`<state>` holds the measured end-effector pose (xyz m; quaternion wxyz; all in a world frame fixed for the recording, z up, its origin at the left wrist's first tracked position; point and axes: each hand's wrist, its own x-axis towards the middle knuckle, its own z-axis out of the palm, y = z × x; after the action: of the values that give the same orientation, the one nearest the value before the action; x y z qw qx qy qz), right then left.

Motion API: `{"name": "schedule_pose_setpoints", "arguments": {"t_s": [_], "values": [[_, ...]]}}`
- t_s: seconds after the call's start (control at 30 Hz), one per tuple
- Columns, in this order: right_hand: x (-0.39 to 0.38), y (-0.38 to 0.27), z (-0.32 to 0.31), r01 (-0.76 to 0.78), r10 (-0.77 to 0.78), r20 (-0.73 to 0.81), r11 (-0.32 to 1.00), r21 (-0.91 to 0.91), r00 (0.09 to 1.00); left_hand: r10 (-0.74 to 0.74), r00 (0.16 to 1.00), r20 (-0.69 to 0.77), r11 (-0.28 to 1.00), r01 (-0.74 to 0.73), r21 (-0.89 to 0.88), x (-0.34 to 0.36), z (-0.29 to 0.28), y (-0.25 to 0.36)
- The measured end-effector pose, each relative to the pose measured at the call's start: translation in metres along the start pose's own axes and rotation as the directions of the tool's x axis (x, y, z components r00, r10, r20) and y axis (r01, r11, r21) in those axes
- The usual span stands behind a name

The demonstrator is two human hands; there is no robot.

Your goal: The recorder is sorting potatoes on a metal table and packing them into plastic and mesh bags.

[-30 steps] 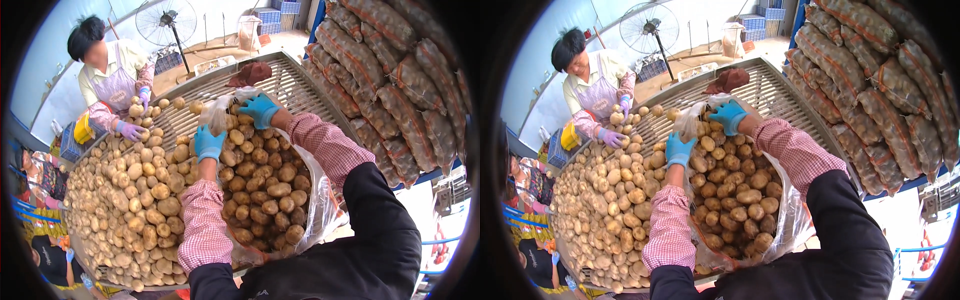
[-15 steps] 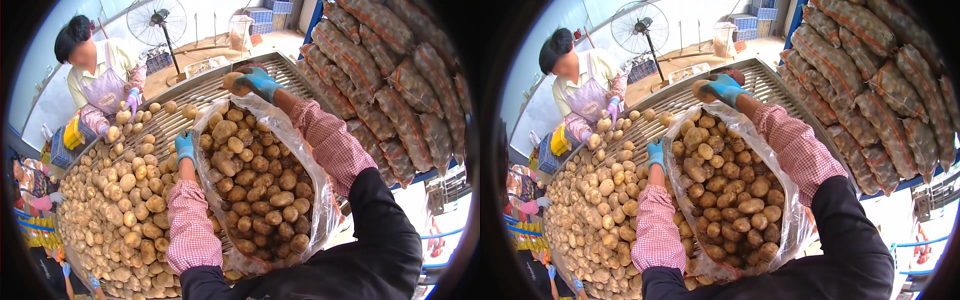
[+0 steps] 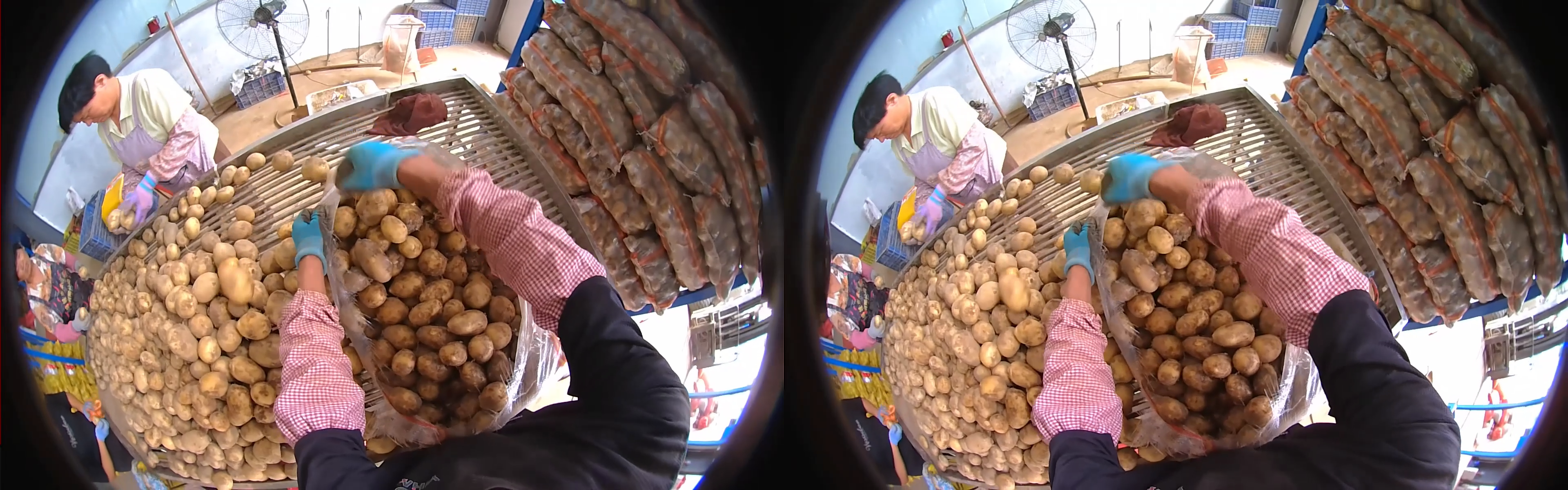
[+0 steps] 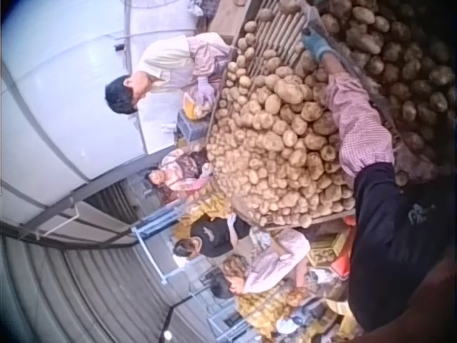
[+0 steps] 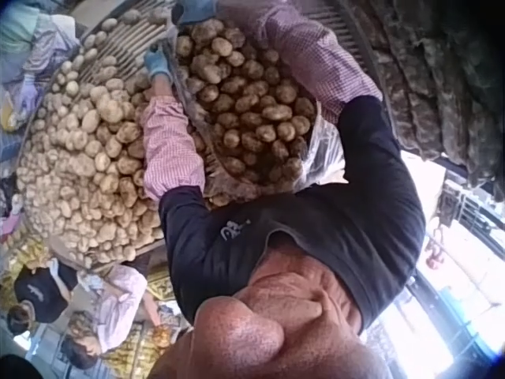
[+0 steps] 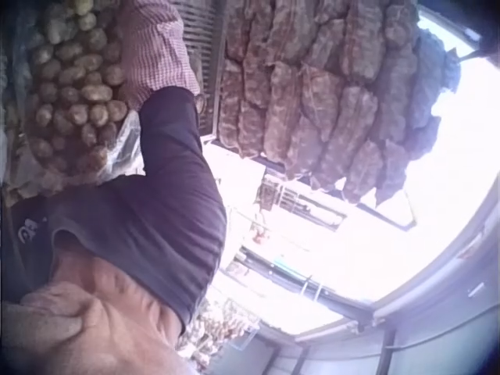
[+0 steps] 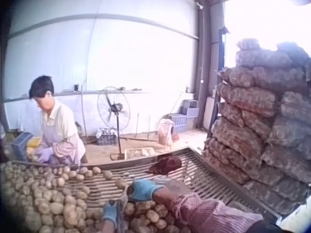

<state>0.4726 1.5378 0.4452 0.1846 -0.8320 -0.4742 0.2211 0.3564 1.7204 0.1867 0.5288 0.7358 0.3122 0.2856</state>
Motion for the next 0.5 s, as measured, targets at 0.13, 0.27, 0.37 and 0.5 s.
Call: {"name": "schedule_pose_setpoints", "arguments": {"t_s": [0.13,0.27,0.37,0.5], "values": [[-0.011,0.013,0.062,0.215,-0.292,-0.076,0.836,-0.505,0.953,-0.141,0.977,0.162,0.912,0.192,-0.364,0.009,-0.005,-0.007],[0.000,0.006,0.098,0.205,-0.314,-0.074,0.762,-0.614,0.947,-0.153,0.974,0.169,0.892,0.209,-0.400,0.009,-0.013,-0.003],[-0.001,-0.001,0.088,0.219,-0.238,0.040,0.801,-0.558,0.970,-0.140,0.974,0.179,0.931,0.191,-0.312,0.006,-0.019,0.004],[-0.027,0.002,0.043,0.090,-0.044,0.201,0.970,-0.227,0.979,0.058,0.989,0.134,0.985,-0.035,-0.167,0.006,-0.023,0.016]]}}
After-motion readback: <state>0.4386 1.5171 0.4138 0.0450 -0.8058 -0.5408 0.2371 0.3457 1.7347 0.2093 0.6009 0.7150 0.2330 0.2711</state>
